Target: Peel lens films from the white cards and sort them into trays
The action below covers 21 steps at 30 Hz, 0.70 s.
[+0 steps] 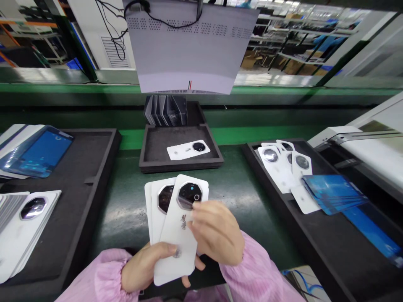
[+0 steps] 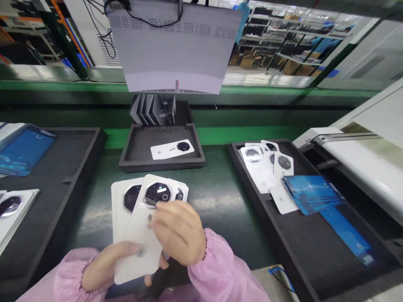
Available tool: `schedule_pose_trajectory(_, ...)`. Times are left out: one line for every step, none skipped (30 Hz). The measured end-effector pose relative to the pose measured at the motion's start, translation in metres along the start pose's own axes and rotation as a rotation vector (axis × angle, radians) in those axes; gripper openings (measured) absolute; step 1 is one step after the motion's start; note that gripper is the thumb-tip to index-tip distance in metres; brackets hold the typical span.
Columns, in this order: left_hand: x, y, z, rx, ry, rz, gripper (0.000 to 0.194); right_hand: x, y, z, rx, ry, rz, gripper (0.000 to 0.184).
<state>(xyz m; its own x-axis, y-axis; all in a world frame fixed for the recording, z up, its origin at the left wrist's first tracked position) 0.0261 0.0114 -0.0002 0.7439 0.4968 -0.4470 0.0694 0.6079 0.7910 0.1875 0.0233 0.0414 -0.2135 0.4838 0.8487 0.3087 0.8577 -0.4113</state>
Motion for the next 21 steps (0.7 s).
schedule_pose_trajectory(0.0,0.001,0.001,0.02,-0.007,0.002,0.042,-0.001,0.005,-0.001,-0.042,0.078,0.125,0.043)
schedule_pose_trajectory(0.0,0.002,0.002,0.047,-0.014,-0.007,0.043,-0.002,0.011,-0.002,-0.064,0.138,0.268,0.056)
schedule_pose_trajectory(0.0,0.003,0.003,0.078,-0.017,-0.024,0.044,-0.003,0.017,-0.003,-0.044,0.155,0.412,0.063)
schedule_pose_trajectory(0.0,0.004,0.004,0.106,-0.019,-0.049,0.044,-0.003,0.022,-0.004,0.017,0.138,0.543,0.061)
schedule_pose_trajectory(0.0,0.004,0.005,0.127,-0.022,-0.068,0.044,-0.004,0.028,-0.006,0.1,0.125,0.653,0.05)
schedule_pose_trajectory(0.0,0.004,0.006,0.142,-0.024,-0.079,0.045,-0.005,0.033,-0.01,0.171,0.154,0.737,0.036)
schedule_pose_trajectory(0.0,0.004,0.006,0.15,-0.029,-0.074,0.045,-0.005,0.038,-0.018,0.216,0.246,0.788,0.024)
schedule_pose_trajectory(0.0,0.005,0.007,0.15,-0.036,-0.059,0.045,-0.006,0.043,-0.028,0.234,0.406,0.799,0.016)
schedule_pose_trajectory(0.0,0.006,0.007,0.142,-0.048,-0.033,0.045,-0.008,0.047,-0.04,0.23,0.611,0.773,0.013)
schedule_pose_trajectory(0.0,0.006,0.007,0.127,-0.057,-0.002,0.045,-0.011,0.05,-0.051,0.218,0.819,0.712,0.012)
schedule_pose_trajectory(-0.001,0.007,0.006,0.104,-0.066,0.035,0.045,-0.014,0.053,-0.061,0.215,0.987,0.64,0.011)
schedule_pose_trajectory(-0.002,0.009,0.006,0.075,-0.076,0.07,0.045,-0.017,0.056,-0.069,0.225,1.099,0.586,0.011)
schedule_pose_trajectory(-0.004,0.01,0.006,0.045,-0.089,0.102,0.046,-0.019,0.06,-0.074,0.243,1.143,0.567,0.012)
schedule_pose_trajectory(-0.006,0.012,0.005,0.015,-0.098,0.13,0.047,-0.02,0.064,-0.075,0.253,1.114,0.597,0.012)
schedule_pose_trajectory(-0.008,0.014,0.006,-0.009,-0.103,0.154,0.048,-0.021,0.068,-0.072,0.248,1.015,0.668,0.013)
schedule_pose_trajectory(-0.009,0.016,0.006,-0.027,-0.109,0.169,0.05,-0.02,0.071,-0.066,0.225,0.859,0.755,0.014)
schedule_pose_trajectory(-0.011,0.018,0.007,-0.039,-0.12,0.177,0.052,-0.02,0.073,-0.056,0.189,0.662,0.832,0.016)
schedule_pose_trajectory(-0.011,0.019,0.008,-0.048,-0.128,0.18,0.055,-0.02,0.073,-0.042,0.151,0.446,0.884,0.016)
schedule_pose_trajectory(-0.011,0.02,0.009,-0.055,-0.137,0.175,0.058,-0.02,0.073,-0.028,0.111,0.244,0.901,0.014)
schedule_pose_trajectory(-0.011,0.019,0.01,-0.062,-0.144,0.161,0.06,-0.02,0.071,-0.014,0.064,0.086,0.886,0.011)
schedule_pose_trajectory(-0.01,0.018,0.01,-0.068,-0.151,0.143,0.06,-0.02,0.068,-0.002,0.014,-0.02,0.849,0.009)
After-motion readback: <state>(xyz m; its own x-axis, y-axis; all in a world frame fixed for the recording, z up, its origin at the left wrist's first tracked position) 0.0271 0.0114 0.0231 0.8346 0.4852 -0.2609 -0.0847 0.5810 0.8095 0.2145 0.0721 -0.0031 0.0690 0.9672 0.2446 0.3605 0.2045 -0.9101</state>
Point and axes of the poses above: each hand's wrist, its own x-axis towards the middle knuckle, its own z-axis out of the palm, y = z × x, the point moved 3 cm from there along x, towards the middle knuckle, and after that the axes turned 15 degrees about x, right-handed, at the moved point
